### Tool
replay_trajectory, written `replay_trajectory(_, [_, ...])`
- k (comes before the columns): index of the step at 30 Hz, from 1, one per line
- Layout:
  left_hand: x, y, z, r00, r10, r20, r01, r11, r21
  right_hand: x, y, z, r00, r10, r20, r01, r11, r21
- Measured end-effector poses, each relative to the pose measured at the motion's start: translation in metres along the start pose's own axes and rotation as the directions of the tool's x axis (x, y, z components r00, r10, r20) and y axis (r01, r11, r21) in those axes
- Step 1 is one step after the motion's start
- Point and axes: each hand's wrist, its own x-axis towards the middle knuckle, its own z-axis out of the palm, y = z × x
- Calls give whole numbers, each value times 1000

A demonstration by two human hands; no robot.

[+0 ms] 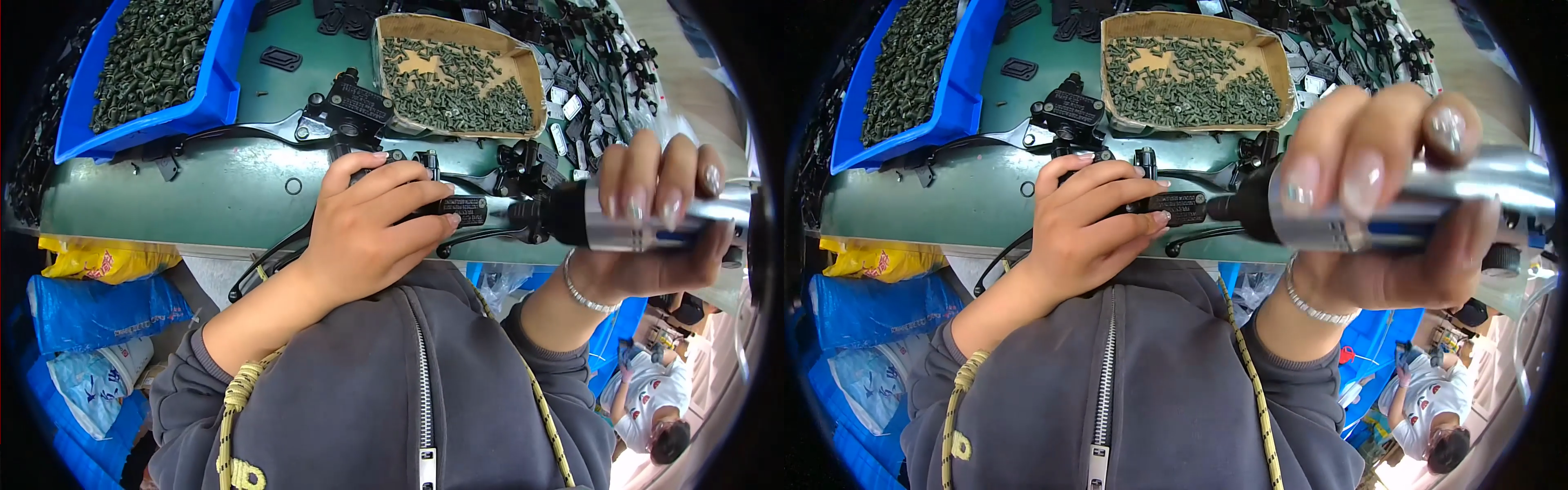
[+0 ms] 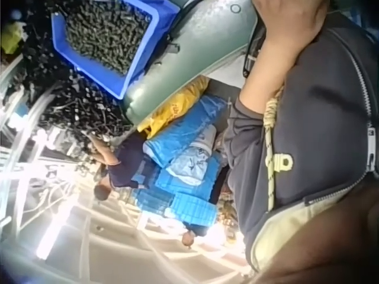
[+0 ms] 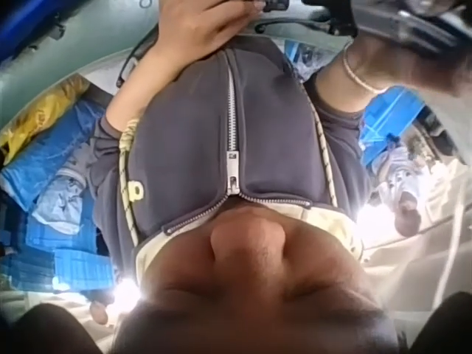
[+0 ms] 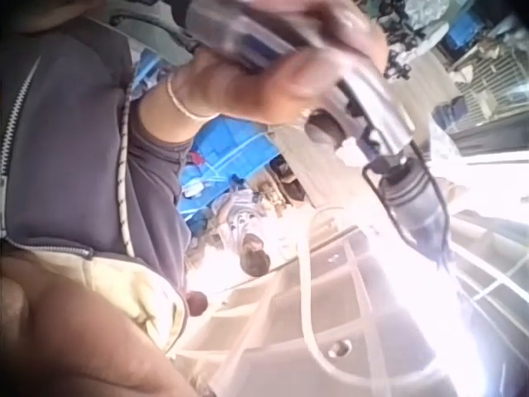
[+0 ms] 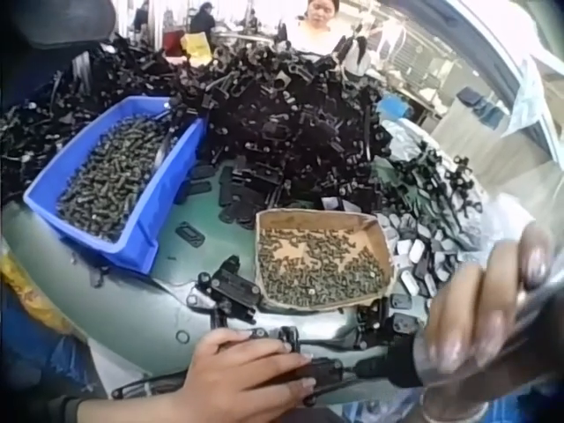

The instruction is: Assembling small plastic and metal components using a pneumatic handheld screwdriver at a factory workstation.

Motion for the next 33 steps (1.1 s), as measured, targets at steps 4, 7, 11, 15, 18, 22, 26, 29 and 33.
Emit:
replay_trajectory(4, [-2,-2,-1,999,-38,-19,38,999,-27,-7,12,18,991,4,136,-5,1000,3])
replay_trajectory(7, [-1,-2,-1,996,-83,-19,81,994,-79,-15,23,30,993,-17,113,18,1000,-10])
replay_trajectory(11, [-2,-2,-1,996,-91,-23,88,991,-100,-19,28,31,995,-29,92,31,999,-19])
replay_trajectory(15, [-2,-3,-1,996,-80,-23,78,993,-90,-20,27,32,996,-33,88,37,998,-43])
replay_trajectory(18, [-2,-3,0,997,-73,-35,69,994,-89,-20,28,31,995,-46,85,50,998,-42])
replay_trajectory(22, [-2,-4,0,997,-65,-34,62,995,-82,-22,30,32,995,-68,71,71,997,-30])
replay_trajectory(26, [-2,-4,0,997,-64,-44,60,995,-77,-21,30,33,996,-62,62,65,997,-35])
replay_trajectory(29, [-2,-5,1,997,-68,-42,64,994,-87,-20,30,33,996,-65,68,66,998,-18])
replay_trajectory(33, [-1,-4,2,997,-72,-36,68,992,-108,-20,24,35,998,-27,65,32,996,-84])
